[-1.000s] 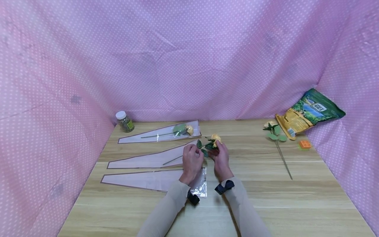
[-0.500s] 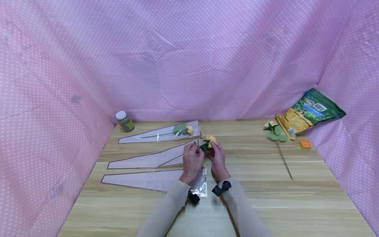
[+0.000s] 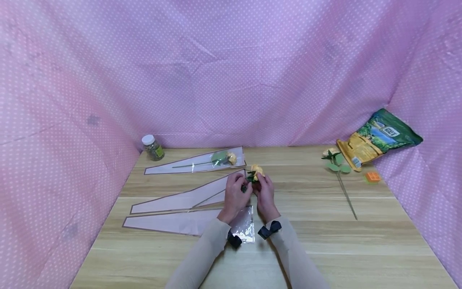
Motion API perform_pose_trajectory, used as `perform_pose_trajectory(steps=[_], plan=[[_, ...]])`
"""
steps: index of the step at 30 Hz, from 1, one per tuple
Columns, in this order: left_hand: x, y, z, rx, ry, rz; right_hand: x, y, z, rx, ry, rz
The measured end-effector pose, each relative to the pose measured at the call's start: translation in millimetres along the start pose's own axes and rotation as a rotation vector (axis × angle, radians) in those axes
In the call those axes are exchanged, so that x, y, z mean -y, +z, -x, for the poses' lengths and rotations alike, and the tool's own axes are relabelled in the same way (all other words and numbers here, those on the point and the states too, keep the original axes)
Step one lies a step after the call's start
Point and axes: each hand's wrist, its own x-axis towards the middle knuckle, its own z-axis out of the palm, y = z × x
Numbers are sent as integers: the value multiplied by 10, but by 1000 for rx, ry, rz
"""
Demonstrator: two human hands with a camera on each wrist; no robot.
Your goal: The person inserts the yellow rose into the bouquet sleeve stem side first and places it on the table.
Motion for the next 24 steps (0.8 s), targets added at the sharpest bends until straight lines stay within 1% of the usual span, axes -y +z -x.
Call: perform_pose_trajectory(steps=[3,5,7,8,10,12,14,16,18,20,22,24], plan=[[51,-62,-29,60,19,34,6,-11,-1,3,4,11],[101,-126,-65,111,12,52,10,-18,-1,6,11,19],[174,-205,-121,180,3,85,14,-22,-1,5,18,25],[215,-253,-156,226,-1,103,18,-23,0,4,22,28],[314,-348,-228,336,-18,132,21,-26,3,6,22,38],[421,-450,-294,476,-48,156,22,-28,5,7,22,39],[532,-538,-341,623,-80,137,22,-28,3,7,23,33],[637,-603,-367,750,-105,108,23,-25,-2,6,23,27],[719,-643,-379,836,-113,81,25,-23,-8,6,22,20],[780,-658,-379,884,-115,56,27,-25,-13,7,22,20],[818,-659,-370,911,-130,46,32,-26,-18,12,20,23],[840,-652,-355,928,-158,33,39,-30,-18,18,20,25]])
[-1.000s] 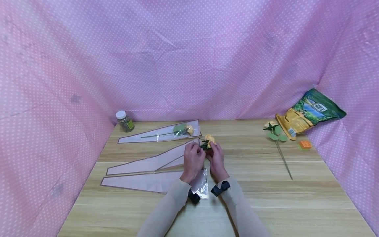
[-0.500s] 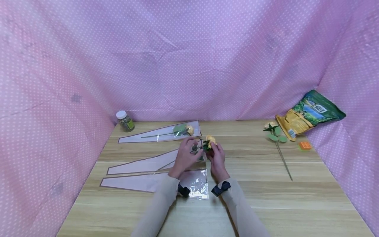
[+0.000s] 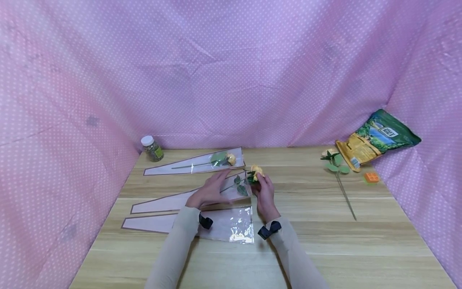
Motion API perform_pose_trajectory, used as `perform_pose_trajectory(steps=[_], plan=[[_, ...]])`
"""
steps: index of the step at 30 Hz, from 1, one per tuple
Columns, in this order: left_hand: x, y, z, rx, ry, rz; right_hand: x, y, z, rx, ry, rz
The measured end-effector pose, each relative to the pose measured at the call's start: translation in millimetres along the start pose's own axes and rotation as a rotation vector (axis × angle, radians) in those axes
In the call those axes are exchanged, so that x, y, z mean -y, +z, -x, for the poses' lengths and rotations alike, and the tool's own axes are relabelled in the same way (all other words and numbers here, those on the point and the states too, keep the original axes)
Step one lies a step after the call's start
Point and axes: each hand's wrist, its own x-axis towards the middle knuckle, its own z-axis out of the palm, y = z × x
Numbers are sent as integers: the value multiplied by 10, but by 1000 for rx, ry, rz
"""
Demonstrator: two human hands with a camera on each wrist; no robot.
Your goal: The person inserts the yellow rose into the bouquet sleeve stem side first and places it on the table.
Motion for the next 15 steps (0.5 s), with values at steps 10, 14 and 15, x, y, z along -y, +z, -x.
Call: perform_pose_trajectory(steps=[10,14,15], plan=[[22,90,2,-19,-34,-45,47,-55,8,22,-10,-4],[22,102,-4,-47,-27,-88,69,-89,-10,32,-15,-26],[22,104,-8,-56,-26,-96,77,-98,-13,33,-14,-32]])
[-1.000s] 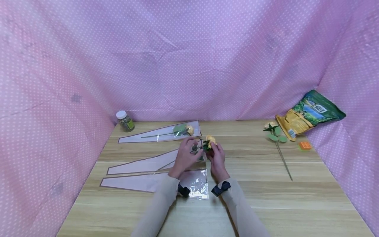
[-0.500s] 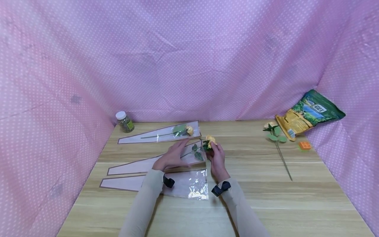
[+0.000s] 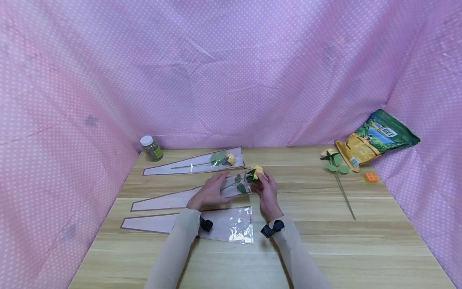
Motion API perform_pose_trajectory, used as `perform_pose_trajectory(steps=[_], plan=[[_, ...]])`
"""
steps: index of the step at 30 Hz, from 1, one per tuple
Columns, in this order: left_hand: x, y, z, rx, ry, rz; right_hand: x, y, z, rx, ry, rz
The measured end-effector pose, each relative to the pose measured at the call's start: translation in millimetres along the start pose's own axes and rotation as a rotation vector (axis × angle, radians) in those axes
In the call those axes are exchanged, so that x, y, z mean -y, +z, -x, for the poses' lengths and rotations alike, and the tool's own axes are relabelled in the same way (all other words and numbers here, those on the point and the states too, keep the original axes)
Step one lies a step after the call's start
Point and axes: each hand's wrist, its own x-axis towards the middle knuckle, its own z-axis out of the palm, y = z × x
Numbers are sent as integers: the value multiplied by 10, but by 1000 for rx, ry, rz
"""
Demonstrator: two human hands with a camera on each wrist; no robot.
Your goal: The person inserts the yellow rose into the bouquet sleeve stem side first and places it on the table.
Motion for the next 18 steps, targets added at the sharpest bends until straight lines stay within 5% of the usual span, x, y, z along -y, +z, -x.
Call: perform_pose_trajectory(steps=[18], plan=[[-32,16,0,-109,43,-35,4,-20,-21,65,-19,20]])
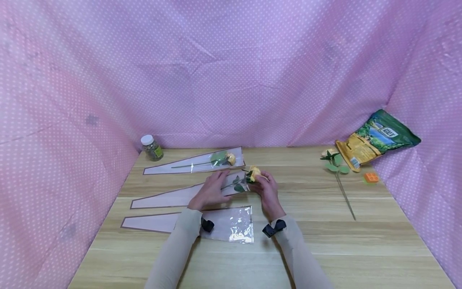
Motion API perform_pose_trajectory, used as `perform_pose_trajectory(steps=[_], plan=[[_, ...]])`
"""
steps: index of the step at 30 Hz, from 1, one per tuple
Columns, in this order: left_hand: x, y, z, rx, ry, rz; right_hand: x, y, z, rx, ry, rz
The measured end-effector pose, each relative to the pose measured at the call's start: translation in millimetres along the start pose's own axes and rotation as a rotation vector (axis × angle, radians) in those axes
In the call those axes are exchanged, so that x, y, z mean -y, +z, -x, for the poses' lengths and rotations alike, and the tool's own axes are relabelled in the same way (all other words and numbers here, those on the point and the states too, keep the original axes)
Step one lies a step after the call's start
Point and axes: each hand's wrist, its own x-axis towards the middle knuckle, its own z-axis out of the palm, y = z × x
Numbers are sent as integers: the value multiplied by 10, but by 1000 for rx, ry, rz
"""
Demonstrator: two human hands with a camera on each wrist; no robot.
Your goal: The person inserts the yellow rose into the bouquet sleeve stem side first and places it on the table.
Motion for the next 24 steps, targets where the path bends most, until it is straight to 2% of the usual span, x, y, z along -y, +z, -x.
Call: perform_pose_trajectory(steps=[8,12,17,24], plan=[[0,18,-10,-25,8,-22,16,-13,-2,28,12,51],[4,22,-8,-18,21,-47,37,-27,-13,23,34,58],[-3,24,-3,3,24,-72,71,-48,-28,-6,52,-21],[-16,19,-4,12,20,-77,107,-64,-40,-57,6,-119]])
